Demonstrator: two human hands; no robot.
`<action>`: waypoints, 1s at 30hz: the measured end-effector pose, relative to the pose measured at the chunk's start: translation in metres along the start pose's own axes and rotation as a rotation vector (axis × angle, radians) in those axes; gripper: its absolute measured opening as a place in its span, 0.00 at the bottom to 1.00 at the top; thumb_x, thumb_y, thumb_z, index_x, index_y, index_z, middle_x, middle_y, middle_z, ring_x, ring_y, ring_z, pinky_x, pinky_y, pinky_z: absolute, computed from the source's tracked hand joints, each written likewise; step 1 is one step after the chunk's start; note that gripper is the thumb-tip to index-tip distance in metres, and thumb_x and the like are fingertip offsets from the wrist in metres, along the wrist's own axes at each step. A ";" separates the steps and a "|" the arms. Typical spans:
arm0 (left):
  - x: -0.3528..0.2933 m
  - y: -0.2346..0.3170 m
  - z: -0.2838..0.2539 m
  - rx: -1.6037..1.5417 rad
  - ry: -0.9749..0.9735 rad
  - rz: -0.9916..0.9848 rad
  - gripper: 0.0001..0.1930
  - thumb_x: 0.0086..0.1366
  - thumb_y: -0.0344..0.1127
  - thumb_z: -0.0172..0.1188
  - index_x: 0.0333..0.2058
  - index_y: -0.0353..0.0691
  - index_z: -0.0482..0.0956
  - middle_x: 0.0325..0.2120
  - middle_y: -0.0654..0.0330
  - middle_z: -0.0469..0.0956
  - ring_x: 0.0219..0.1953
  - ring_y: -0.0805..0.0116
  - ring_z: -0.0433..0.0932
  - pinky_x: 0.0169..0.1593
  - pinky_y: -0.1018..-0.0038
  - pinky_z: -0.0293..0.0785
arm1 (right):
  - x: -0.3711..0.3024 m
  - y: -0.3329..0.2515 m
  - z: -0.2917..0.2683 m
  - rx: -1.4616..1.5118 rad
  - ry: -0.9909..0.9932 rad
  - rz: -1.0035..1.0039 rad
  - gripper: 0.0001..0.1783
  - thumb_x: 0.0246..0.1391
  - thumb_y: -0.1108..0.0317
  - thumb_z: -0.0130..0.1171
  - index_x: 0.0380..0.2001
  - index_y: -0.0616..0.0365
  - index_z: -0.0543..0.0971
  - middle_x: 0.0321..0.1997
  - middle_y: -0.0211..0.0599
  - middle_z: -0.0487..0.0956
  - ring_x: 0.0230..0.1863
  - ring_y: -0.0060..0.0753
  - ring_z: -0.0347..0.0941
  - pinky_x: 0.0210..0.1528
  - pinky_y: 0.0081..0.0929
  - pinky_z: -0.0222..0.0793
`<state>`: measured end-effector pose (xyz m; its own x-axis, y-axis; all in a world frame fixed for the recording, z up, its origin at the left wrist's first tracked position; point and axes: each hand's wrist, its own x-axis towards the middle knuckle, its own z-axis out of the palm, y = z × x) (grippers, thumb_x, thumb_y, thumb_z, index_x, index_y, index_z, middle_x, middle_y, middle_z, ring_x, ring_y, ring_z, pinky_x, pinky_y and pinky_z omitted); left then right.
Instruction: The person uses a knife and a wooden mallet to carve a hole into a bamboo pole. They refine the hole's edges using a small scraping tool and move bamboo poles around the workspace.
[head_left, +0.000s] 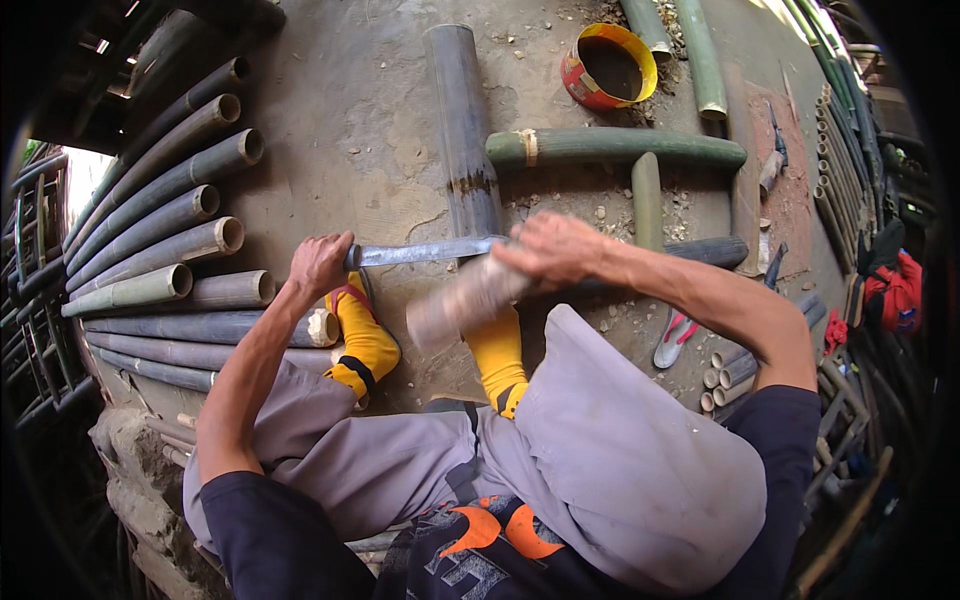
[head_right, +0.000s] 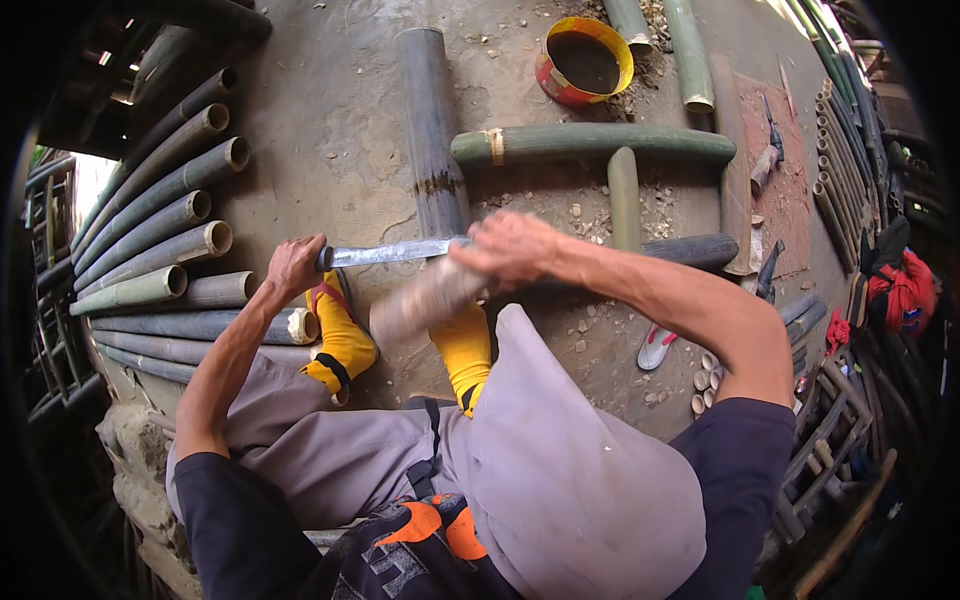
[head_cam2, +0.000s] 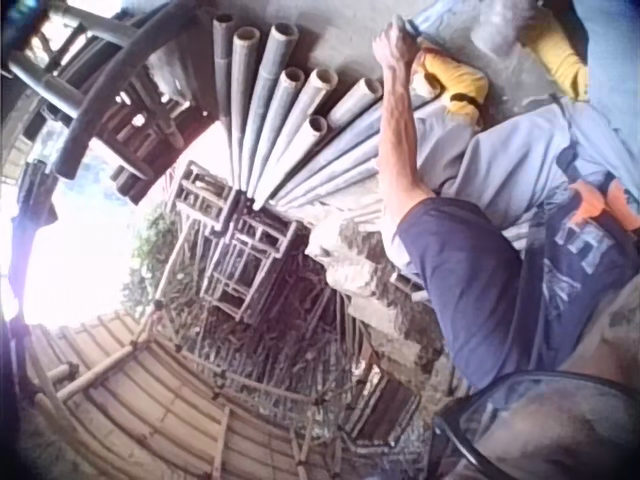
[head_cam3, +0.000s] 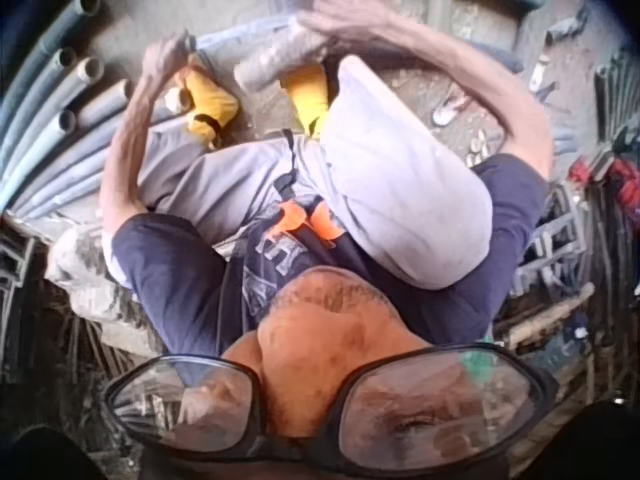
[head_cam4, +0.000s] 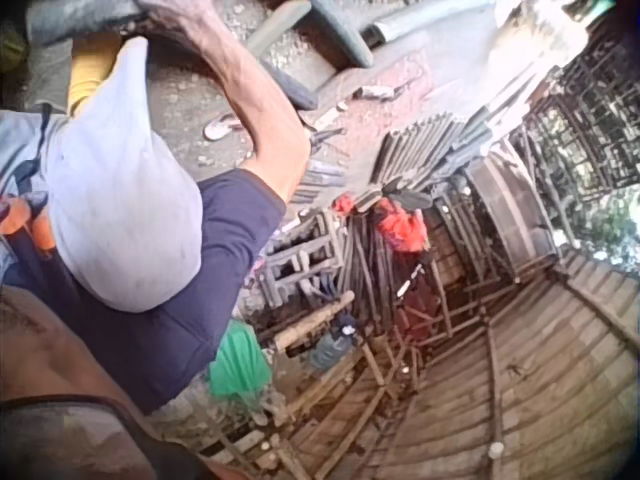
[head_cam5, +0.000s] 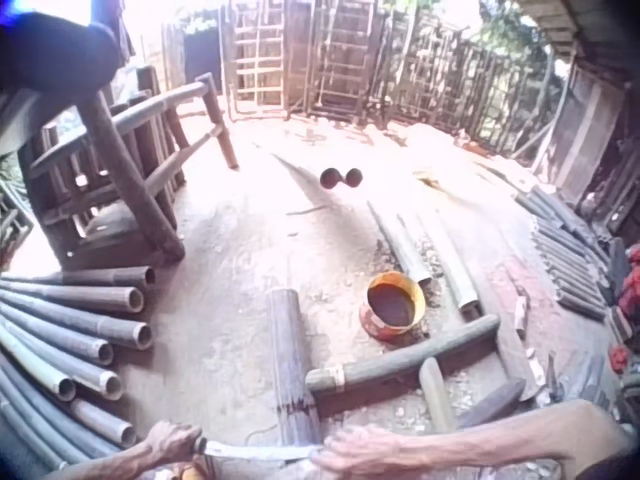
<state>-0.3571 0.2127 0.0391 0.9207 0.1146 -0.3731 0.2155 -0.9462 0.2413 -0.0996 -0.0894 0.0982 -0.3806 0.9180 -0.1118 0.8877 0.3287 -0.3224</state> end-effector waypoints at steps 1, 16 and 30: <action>-0.005 -0.003 0.002 -0.007 0.005 -0.011 0.12 0.47 0.30 0.60 0.32 0.41 0.70 0.28 0.51 0.79 0.35 0.49 0.79 0.38 0.57 0.74 | 0.011 -0.007 -0.008 0.023 -0.106 0.111 0.36 0.40 0.52 0.68 0.50 0.60 0.69 0.31 0.42 0.77 0.33 0.40 0.76 0.34 0.33 0.73; -0.007 -0.013 0.002 0.036 0.039 -0.025 0.13 0.45 0.27 0.60 0.32 0.41 0.70 0.27 0.52 0.78 0.34 0.48 0.79 0.37 0.57 0.74 | 0.035 -0.085 -0.011 -0.021 0.082 0.007 0.25 0.43 0.60 0.62 0.45 0.61 0.72 0.27 0.38 0.77 0.30 0.37 0.79 0.29 0.30 0.76; -0.001 -0.003 0.004 0.064 -0.011 -0.047 0.14 0.45 0.26 0.61 0.33 0.42 0.72 0.29 0.52 0.79 0.36 0.51 0.80 0.39 0.57 0.74 | 0.016 -0.070 0.000 0.050 0.290 -0.179 0.18 0.42 0.60 0.60 0.36 0.58 0.75 0.32 0.38 0.77 0.33 0.32 0.77 0.34 0.34 0.74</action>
<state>-0.3600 0.2140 0.0351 0.9066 0.1561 -0.3921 0.2365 -0.9574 0.1658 -0.1679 -0.0974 0.1189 -0.4333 0.8739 0.2203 0.7968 0.4857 -0.3594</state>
